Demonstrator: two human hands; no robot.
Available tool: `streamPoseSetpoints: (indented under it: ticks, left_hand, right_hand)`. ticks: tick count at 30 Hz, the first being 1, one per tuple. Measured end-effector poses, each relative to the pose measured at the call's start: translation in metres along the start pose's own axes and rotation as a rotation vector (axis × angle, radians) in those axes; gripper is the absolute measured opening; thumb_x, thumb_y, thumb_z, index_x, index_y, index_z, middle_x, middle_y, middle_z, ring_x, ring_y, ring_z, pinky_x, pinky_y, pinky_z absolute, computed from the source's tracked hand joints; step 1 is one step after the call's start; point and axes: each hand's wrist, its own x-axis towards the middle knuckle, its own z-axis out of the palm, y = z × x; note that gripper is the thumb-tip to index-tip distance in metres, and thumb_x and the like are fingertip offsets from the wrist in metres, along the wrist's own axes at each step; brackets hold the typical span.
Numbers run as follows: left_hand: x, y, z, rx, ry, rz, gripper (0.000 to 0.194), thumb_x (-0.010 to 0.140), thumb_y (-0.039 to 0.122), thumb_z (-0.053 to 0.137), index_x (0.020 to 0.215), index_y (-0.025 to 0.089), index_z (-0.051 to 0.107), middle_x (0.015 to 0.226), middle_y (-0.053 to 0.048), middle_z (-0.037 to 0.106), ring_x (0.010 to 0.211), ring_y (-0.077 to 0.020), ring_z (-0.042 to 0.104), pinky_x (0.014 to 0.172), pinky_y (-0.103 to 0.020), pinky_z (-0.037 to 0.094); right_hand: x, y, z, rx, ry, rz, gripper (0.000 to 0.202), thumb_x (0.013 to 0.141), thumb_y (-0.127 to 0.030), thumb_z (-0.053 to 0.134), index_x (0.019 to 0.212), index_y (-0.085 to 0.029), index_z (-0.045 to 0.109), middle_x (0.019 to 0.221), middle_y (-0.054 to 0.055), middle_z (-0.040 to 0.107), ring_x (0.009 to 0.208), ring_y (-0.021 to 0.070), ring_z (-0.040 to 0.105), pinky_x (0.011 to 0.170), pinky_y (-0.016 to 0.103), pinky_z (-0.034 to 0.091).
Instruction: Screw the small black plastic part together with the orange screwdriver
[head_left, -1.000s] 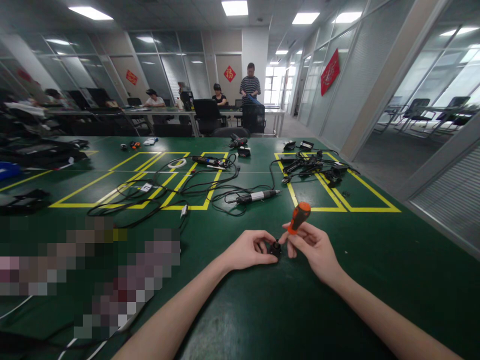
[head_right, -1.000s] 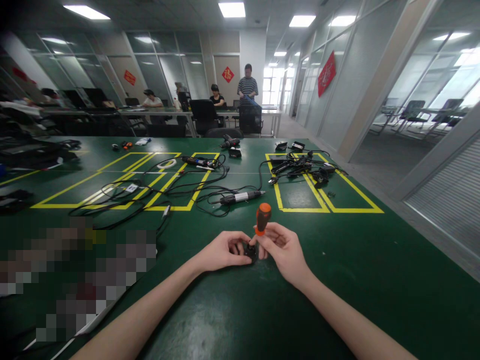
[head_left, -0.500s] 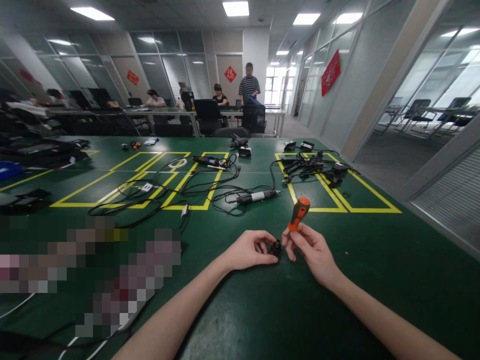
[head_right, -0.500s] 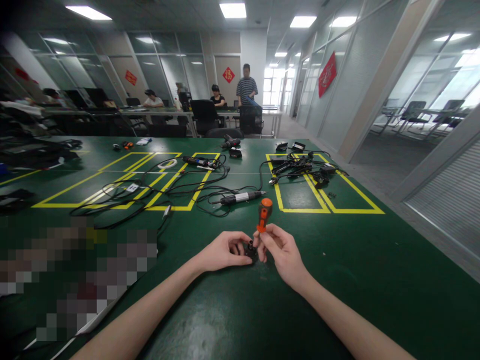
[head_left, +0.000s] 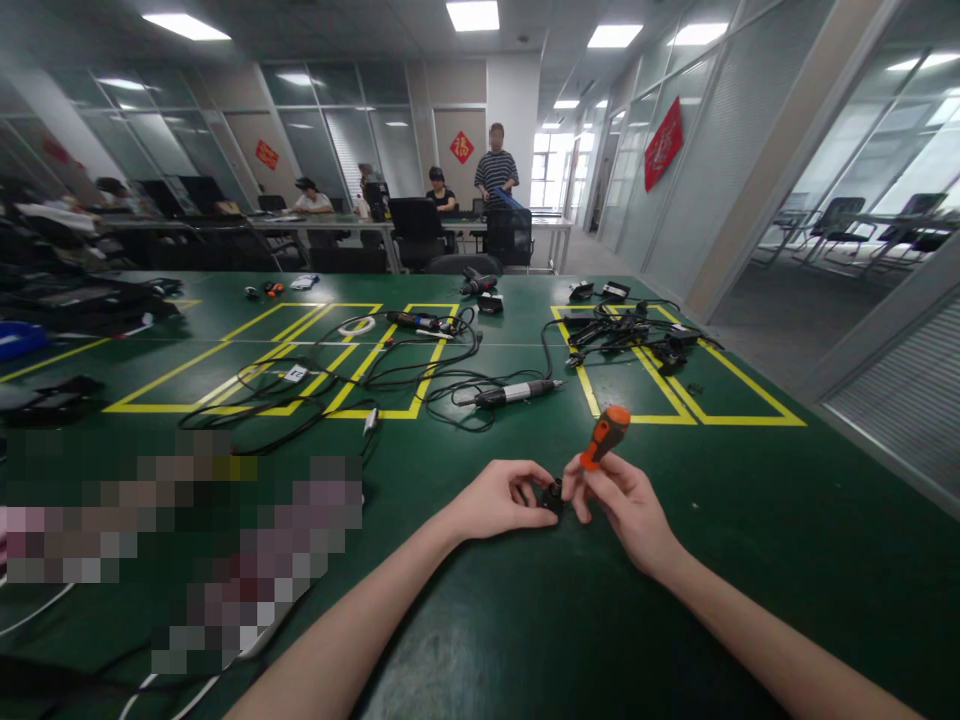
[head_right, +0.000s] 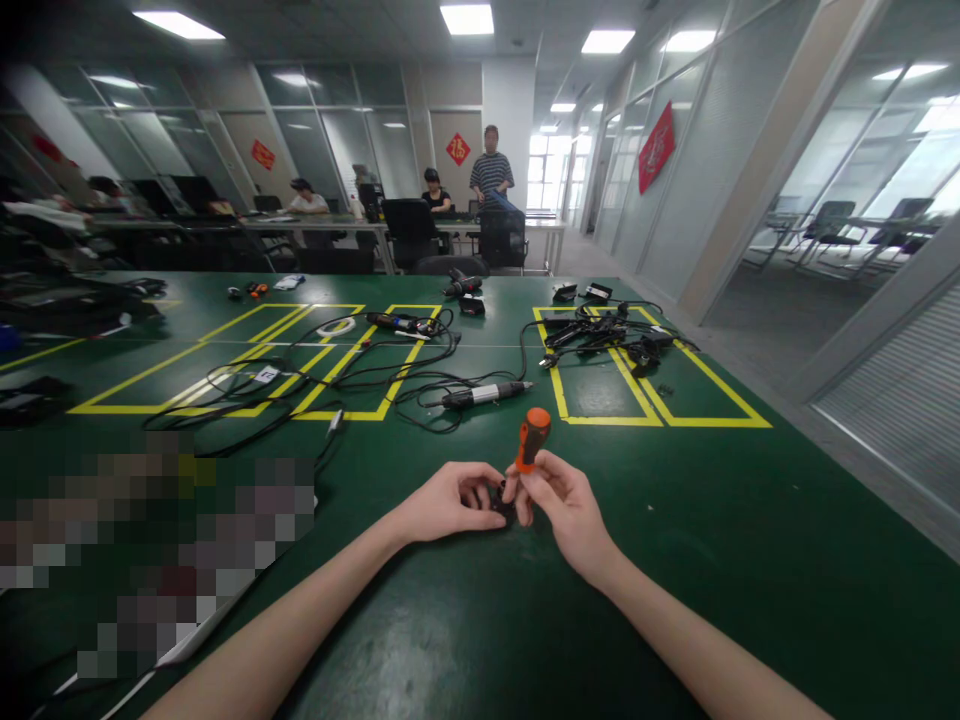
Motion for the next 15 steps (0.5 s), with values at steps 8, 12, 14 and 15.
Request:
streamPoseSetpoints:
  ticks: [8,12,14,15]
  left_hand:
    - [0.0007,-0.0015,0.0001,-0.028,-0.002,0.003,0.048,0.07,0.036,0.081,0.11,0.013,0.068,0.072,0.0,0.064,0.065,-0.0123,0.06,0.06,-0.022,0.045]
    - [0.0008,-0.0016,0.0005,-0.033,-0.004,0.005,0.046,0.07,0.036,0.081,0.108,0.013,0.069,0.071,0.0,0.064,0.064,-0.0122,0.059,0.059,-0.022,0.045]
    - [0.0006,-0.0013,0.0008,-0.034,0.0,0.005,0.046,0.07,0.036,0.081,0.107,0.013,0.069,0.073,-0.001,0.065,0.064,-0.012,0.059,0.06,-0.022,0.045]
    - [0.0005,-0.0012,0.001,-0.036,0.001,0.004,0.046,0.07,0.037,0.081,0.107,0.013,0.069,0.073,-0.001,0.065,0.064,-0.0118,0.059,0.06,-0.022,0.045]
  right_hand:
    - [-0.0005,-0.0001,-0.0016,-0.13,0.057,0.03,0.025,0.089,-0.043,0.068,0.084,-0.018,0.066,0.069,0.001,0.064,0.049,0.0112,0.049,0.05,0.026,0.041]
    - [0.0001,0.0026,-0.0022,-0.072,0.037,0.034,0.029,0.091,-0.047,0.062,0.09,-0.018,0.067,0.073,0.003,0.064,0.049,0.0116,0.05,0.048,0.026,0.041]
    - [-0.0009,0.0039,-0.0019,-0.04,0.028,0.017,0.026,0.09,-0.045,0.064,0.096,-0.019,0.065,0.076,0.003,0.066,0.052,0.0125,0.053,0.05,0.027,0.043]
    - [-0.0014,0.004,-0.0017,-0.039,0.027,0.007,0.024,0.09,-0.043,0.066,0.097,-0.02,0.064,0.077,0.003,0.067,0.053,0.0125,0.053,0.051,0.027,0.044]
